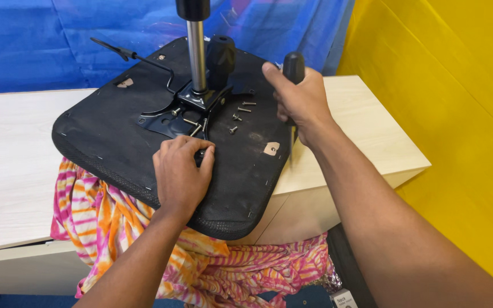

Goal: The person uses a screwdriver to fasten screws into the underside of an office chair seat, securing the gas-lift mechanism to the seat base. The person works on multiple screw holes around the central mounting plate.

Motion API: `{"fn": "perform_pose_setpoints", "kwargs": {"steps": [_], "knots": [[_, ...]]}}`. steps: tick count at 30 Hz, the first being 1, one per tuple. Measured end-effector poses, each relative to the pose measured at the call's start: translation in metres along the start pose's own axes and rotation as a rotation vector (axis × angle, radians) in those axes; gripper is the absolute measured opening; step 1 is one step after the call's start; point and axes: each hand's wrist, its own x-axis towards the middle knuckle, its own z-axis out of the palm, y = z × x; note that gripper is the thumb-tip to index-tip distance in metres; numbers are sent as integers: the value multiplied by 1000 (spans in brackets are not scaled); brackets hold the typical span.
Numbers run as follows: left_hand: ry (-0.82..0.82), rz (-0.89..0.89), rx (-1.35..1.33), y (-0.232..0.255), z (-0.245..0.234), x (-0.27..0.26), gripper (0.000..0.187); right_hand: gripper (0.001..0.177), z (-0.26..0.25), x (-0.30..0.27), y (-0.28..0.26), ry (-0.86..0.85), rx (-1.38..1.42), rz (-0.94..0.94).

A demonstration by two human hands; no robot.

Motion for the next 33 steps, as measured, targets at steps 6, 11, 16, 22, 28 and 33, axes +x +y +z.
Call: {"fn": "perform_pose_setpoints", "kwargs": {"steps": [6, 11, 16, 22, 28, 33], "knots": [[-25, -35, 23, -1, 3, 1, 15, 30, -12, -13, 50, -172, -581, 33], [-6, -45, 0, -1, 2, 0, 18, 31, 22, -17, 58, -157, -861, 6], [51, -78, -74, -2, 3, -1, 25, 27, 51, -26, 45, -188, -923, -7], [67, -85, -74, -4, 3, -1, 25, 23, 55, -32, 51, -135, -955, 36], [65, -91, -68, -4, 3, 0, 24, 20, 25, -29, 69, -55, -869, 105], [74, -63, -80, -5, 3, -1, 23, 15, -15, -32, 72, -14, -766, 188]]}}
